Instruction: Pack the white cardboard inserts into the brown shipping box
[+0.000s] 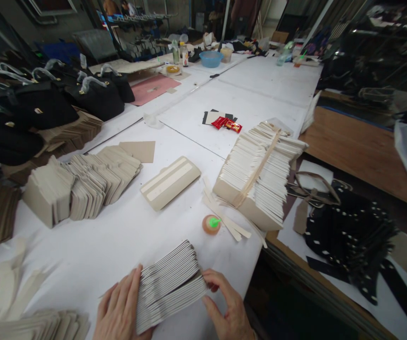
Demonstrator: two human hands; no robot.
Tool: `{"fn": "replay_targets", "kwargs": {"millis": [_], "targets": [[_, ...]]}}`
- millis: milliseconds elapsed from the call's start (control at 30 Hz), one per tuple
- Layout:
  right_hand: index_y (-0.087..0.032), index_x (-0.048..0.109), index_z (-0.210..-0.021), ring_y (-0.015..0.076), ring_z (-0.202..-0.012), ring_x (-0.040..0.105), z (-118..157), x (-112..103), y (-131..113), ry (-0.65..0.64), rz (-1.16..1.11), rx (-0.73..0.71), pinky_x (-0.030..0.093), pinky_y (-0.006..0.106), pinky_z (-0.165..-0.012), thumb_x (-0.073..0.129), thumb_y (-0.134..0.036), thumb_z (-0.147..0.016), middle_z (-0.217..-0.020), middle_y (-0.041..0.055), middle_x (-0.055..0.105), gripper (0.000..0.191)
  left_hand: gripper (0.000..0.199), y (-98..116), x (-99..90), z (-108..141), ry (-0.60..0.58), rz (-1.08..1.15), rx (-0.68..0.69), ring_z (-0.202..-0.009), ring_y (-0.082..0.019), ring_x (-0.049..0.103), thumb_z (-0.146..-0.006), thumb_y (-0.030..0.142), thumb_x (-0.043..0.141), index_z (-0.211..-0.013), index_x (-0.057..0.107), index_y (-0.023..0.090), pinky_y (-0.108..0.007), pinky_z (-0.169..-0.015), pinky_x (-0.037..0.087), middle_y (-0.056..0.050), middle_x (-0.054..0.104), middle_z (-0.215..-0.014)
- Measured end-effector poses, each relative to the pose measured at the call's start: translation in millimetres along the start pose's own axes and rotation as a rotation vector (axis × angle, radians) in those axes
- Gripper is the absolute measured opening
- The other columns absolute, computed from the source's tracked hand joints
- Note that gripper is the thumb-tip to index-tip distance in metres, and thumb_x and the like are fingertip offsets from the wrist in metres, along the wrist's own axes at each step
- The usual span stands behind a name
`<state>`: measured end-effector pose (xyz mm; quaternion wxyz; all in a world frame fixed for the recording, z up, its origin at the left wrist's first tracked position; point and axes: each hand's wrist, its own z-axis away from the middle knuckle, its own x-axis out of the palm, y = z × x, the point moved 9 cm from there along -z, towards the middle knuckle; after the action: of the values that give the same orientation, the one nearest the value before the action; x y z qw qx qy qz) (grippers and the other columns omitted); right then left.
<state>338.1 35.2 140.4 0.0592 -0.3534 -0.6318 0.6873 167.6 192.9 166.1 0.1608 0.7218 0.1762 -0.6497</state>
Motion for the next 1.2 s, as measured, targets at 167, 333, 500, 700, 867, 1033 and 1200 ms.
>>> {"fn": "replay_targets", "kwargs": {"millis": [167, 333, 500, 700, 867, 1033, 1200], "targets": [[-0.022, 0.048, -0.129, 0.0175, -0.089, 0.060, -5, 4, -2, -0.007, -0.043, 0.036, 0.054, 0.026, -0.081, 0.052, -0.013, -0.081, -0.108, 0.0067, 0.061, 0.048, 0.098, 0, 1.2, 0, 0.021, -0.010, 0.007, -0.108, -0.025, 0.054, -0.056, 0.032, 0.059, -0.144, 0.023, 0.008, -0.037, -0.093, 0.034, -0.014, 0.060, -0.124], [-0.025, 0.049, -0.132, 0.0183, -0.098, 0.059, -10, 7, -10, -0.035, -0.051, -0.016, 0.053, 0.027, -0.084, 0.052, -0.011, -0.082, -0.114, 0.0076, 0.058, 0.052, 0.099, -3, 8.6, 6, 0.027, 0.033, -0.021, -0.110, -0.026, 0.053, -0.057, 0.034, 0.060, -0.146, 0.020, 0.011, -0.039, -0.095, 0.033, -0.014, 0.058, -0.127], [-0.022, 0.051, -0.128, 0.0193, -0.096, 0.060, -11, 7, -8, -0.057, -0.032, -0.008, 0.055, 0.028, -0.081, 0.053, -0.011, -0.081, -0.113, 0.0092, 0.058, 0.048, 0.100, -4, 10.2, 6, -0.032, 0.066, -0.085, -0.112, -0.027, 0.053, -0.060, 0.034, 0.062, -0.147, 0.015, 0.014, -0.041, -0.096, 0.034, -0.014, 0.057, -0.128], [-0.022, 0.050, -0.124, 0.0184, -0.090, 0.059, -12, 8, -9, -0.053, -0.039, -0.016, 0.054, 0.028, -0.079, 0.051, -0.012, -0.083, -0.109, 0.0086, 0.057, 0.042, 0.101, -6, 12.6, 6, -0.084, 0.053, -0.081, -0.112, -0.027, 0.055, -0.060, 0.031, 0.061, -0.147, 0.013, 0.016, -0.041, -0.097, 0.033, -0.013, 0.057, -0.130], [-0.022, 0.052, -0.115, 0.0197, -0.100, 0.058, -12, 4, -12, -0.040, -0.013, -0.035, 0.052, 0.028, -0.086, 0.052, -0.012, -0.082, -0.111, 0.0083, 0.056, 0.035, 0.102, -5, 12.0, 5, -0.075, 0.042, -0.068, -0.112, -0.028, 0.055, -0.060, 0.033, 0.062, -0.147, 0.012, 0.014, -0.041, -0.097, 0.033, -0.014, 0.057, -0.129], [-0.022, 0.053, -0.112, 0.0232, -0.119, 0.053, -16, 2, -17, -0.043, 0.059, -0.074, 0.048, 0.034, -0.099, 0.053, -0.011, -0.081, -0.129, 0.0103, 0.054, 0.032, 0.101, -4, 12.0, 5, -0.069, 0.046, -0.082, -0.113, -0.027, 0.053, -0.057, 0.030, 0.060, -0.146, 0.014, 0.014, -0.042, -0.097, 0.033, -0.015, 0.057, -0.129], [-0.022, 0.054, -0.112, 0.0224, -0.117, 0.056, -16, 0, -21, 0.013, 0.039, -0.105, 0.050, 0.034, -0.097, 0.051, -0.012, -0.082, -0.125, 0.0094, 0.060, 0.032, 0.102, -5, 14.2, 7, -0.073, 0.078, -0.111, -0.114, -0.028, 0.052, -0.058, 0.030, 0.060, -0.147, 0.013, 0.016, -0.044, -0.098, 0.033, -0.014, 0.055, -0.131]]}}
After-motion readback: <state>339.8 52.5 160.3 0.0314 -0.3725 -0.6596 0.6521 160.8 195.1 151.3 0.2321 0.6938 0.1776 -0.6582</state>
